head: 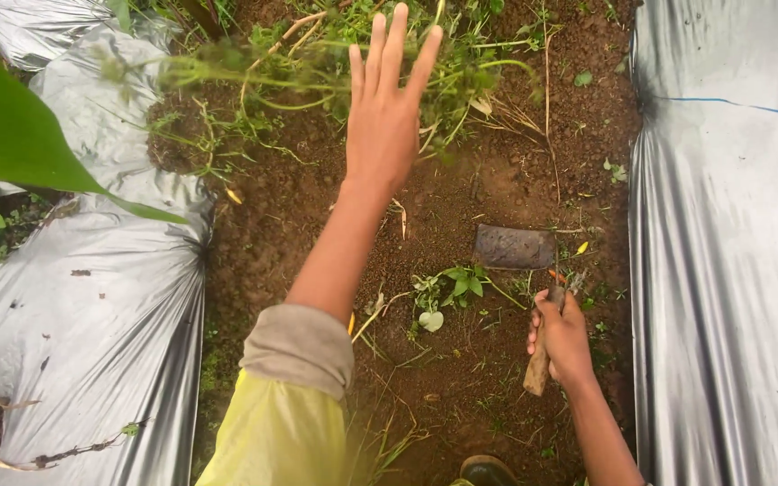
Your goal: The person uses a hoe to loosen soil and remove weeds from a garden bed between rows covered with plastic mulch. They repeatedly strike the ground with the hoe and pull out the uprooted weeds by hand, clearing the area.
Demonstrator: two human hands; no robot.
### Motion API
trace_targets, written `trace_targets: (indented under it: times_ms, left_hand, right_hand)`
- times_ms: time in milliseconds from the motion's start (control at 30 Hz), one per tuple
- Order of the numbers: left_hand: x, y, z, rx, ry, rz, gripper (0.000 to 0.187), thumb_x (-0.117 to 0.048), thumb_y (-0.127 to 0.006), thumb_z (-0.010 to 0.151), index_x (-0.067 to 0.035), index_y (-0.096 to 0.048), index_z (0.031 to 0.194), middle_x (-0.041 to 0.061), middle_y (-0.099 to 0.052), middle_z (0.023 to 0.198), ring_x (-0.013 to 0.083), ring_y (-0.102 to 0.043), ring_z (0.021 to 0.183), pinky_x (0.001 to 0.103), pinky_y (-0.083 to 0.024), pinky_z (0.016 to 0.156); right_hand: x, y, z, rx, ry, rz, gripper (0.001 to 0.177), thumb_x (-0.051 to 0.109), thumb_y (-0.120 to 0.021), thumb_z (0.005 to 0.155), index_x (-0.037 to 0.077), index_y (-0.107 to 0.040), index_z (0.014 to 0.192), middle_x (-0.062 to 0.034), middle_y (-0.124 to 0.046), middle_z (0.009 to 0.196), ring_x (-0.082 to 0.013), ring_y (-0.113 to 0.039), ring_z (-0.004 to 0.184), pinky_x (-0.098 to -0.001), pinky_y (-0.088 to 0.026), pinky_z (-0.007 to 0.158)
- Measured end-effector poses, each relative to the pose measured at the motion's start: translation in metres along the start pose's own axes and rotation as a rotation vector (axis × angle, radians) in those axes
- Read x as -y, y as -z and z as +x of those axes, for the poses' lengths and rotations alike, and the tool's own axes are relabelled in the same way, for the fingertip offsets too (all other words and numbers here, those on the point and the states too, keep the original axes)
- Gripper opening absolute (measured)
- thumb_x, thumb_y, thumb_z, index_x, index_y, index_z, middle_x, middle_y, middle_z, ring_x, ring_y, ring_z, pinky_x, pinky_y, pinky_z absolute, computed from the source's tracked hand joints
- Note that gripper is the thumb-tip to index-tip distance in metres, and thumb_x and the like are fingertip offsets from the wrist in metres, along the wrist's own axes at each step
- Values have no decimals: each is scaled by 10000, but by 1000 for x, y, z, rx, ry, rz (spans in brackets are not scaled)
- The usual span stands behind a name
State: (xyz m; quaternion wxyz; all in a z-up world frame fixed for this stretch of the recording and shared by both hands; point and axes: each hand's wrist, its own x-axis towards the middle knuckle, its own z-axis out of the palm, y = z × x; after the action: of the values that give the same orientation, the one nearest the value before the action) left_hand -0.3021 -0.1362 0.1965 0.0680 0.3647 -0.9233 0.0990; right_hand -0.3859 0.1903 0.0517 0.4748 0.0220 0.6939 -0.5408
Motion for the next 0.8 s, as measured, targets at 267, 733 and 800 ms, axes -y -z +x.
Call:
trace_targets:
  times_ms: [267,733,800]
  left_hand:
    - [-10,-63,-64,187,17,-255,588,-153,-749,951,-162,-587,1516,211,-294,1688,391,-298,1575,590,-255,1285]
    - [5,-76,-126,503,141,-772,299,-120,-627,952,-84,-721,1234,172,-717,1216,388,-727,1127,587,-625,917]
    - [18,-114,-132,496,167,-810,204,-83,-612,950,-84,-749,1101,162,-750,1091,384,-758,1025,553,-637,875]
  right_hand:
    - [-3,0,0,66,162,-65,159,51,-397,1087,-83,-473,1128,-106,-424,713,-218,-521,503,-370,-473,376]
    - [38,-23,-63,-163,505,-235,90,-4,-493,1067,-61,-507,1135,-156,-495,648,-237,-551,447,-345,-471,348]
    - [47,-37,-73,-52,373,-302,142,27,-466,1044,-30,-541,1150,-109,-513,668,-213,-549,447,-328,-502,370]
